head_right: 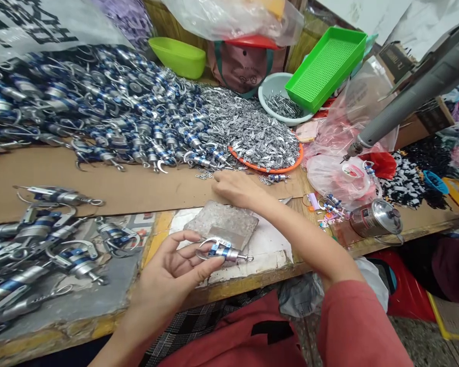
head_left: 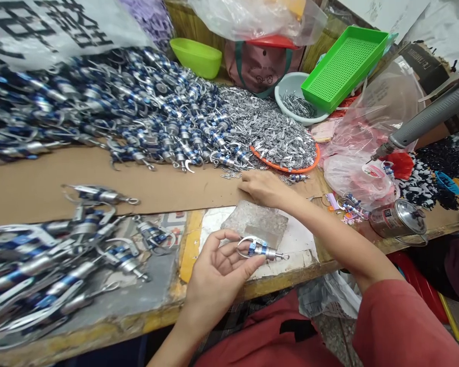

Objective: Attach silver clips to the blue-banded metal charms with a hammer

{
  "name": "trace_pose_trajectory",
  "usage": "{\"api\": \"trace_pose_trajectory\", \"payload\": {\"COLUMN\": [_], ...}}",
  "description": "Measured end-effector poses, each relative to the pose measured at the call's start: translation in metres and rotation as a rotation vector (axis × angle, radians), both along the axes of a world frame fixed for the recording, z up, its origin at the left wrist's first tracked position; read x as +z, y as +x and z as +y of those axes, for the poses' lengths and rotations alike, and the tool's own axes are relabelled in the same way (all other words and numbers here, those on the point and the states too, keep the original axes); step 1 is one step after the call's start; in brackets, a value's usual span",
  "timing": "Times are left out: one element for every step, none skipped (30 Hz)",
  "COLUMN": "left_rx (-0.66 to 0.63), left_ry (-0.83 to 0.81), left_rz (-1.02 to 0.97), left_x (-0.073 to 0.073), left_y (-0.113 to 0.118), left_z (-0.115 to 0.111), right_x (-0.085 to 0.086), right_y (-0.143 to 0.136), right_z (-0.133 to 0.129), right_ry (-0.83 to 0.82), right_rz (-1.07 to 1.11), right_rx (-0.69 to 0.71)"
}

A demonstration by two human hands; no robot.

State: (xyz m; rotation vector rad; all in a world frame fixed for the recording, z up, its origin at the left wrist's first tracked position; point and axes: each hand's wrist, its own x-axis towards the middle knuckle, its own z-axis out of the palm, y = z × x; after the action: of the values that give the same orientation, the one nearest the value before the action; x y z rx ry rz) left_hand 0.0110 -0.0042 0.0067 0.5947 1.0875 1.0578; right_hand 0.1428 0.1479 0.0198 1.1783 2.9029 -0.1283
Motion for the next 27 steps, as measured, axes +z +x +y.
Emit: {"api": "trace_pose_trajectory", "payload": {"left_rx": [0.005, 0.004, -0.002, -0.013, -0.022, -0.027, -0.030, -0.034, -0.038, -0.041, -0.043, -0.043, -0.042, -0.043, -0.046, -0.050, -0.056, -0.059, -0.061, -0.061, -0.059, -0.058, -0.055, -0.052, -0.050, -0.049, -0.050], "left_ry": [0.000, 0.001, 0.002, 0.005, 0.011, 0.017, 0.023, 0.028, 0.031, 0.033, 0.035, 0.037, 0.040, 0.044, 0.049, 0.054, 0.059, 0.064, 0.068, 0.072, 0.075, 0.076, 0.076, 0.076, 0.077, 0.078, 0.081], "left_rz": [-0.012, -0.023, -0.032, -0.040, -0.044, -0.046, -0.048, -0.051, -0.052, -0.051, -0.051, -0.051, -0.051, -0.051, -0.052, -0.052, -0.049, -0.045, -0.044, -0.044, -0.044, -0.045, -0.045, -0.044, -0.041, -0.038, -0.035], "left_x": [0.000, -0.001, -0.002, -0.003, -0.004, -0.006, -0.007, -0.007, -0.008, -0.008, -0.007, -0.007, -0.006, -0.005, -0.005, -0.004, -0.004, -0.004, -0.005, -0.005, -0.006, -0.006, -0.007, -0.007, -0.007, -0.007, -0.007], "left_y": [0.000, -0.001, -0.001, -0.002, -0.003, -0.004, -0.004, -0.005, -0.006, -0.006, -0.006, -0.006, -0.007, -0.007, -0.007, -0.007, -0.007, -0.007, -0.006, -0.006, -0.006, -0.006, -0.005, -0.005, -0.005, -0.005, -0.004], "left_z": [0.000, 0.000, 0.000, 0.000, 0.001, 0.001, 0.002, 0.002, 0.002, 0.002, 0.002, 0.002, 0.002, 0.002, 0.001, 0.001, 0.001, 0.001, 0.001, 0.000, 0.000, 0.000, 0.000, 0.000, 0.000, 0.001, 0.001], "right_x": [0.000, 0.001, 0.003, 0.006, 0.011, 0.016, 0.021, 0.027, 0.031, 0.035, 0.038, 0.039, 0.040, 0.039, 0.038, 0.037, 0.035, 0.034, 0.034, 0.034, 0.035, 0.036, 0.038, 0.040, 0.041, 0.042, 0.041], "right_y": [0.007, 0.015, 0.022, 0.029, 0.035, 0.039, 0.042, 0.044, 0.045, 0.046, 0.045, 0.044, 0.042, 0.041, 0.038, 0.036, 0.033, 0.030, 0.028, 0.026, 0.024, 0.024, 0.024, 0.025, 0.026, 0.027, 0.028], "right_z": [-0.004, -0.009, -0.017, -0.027, -0.039, -0.053, -0.068, -0.082, -0.095, -0.105, -0.112, -0.116, -0.117, -0.115, -0.111, -0.106, -0.101, -0.096, -0.092, -0.090, -0.088, -0.087, -0.088, -0.088, -0.089, -0.090, -0.092], "right_ry": [0.016, 0.034, 0.047, 0.049, 0.037, 0.008, -0.030, -0.053, -0.065, -0.075, -0.088, -0.108, -0.137, -0.172, -0.206, -0.238, -0.269, -0.301, -0.333, -0.367, -0.407, -0.452, -0.498, -0.535, -0.558, -0.562, -0.543], "right_rz": [0.010, 0.039, 0.105, 0.211, 0.344, 0.496, 0.616, 0.665, 0.668, 0.639, 0.592, 0.544, 0.503, 0.474, 0.457, 0.450, 0.451, 0.455, 0.458, 0.464, 0.481, 0.510, 0.541, 0.567, 0.579, 0.568, 0.538], "right_rx": [-0.026, -0.063, -0.106, -0.139, -0.157, -0.160, -0.120, -0.087, -0.051, -0.022, -0.007, 0.003, 0.008, 0.007, 0.004, -0.002, -0.008, -0.015, -0.024, -0.036, -0.047, -0.061, -0.079, -0.091, -0.096, -0.096, -0.095]}}
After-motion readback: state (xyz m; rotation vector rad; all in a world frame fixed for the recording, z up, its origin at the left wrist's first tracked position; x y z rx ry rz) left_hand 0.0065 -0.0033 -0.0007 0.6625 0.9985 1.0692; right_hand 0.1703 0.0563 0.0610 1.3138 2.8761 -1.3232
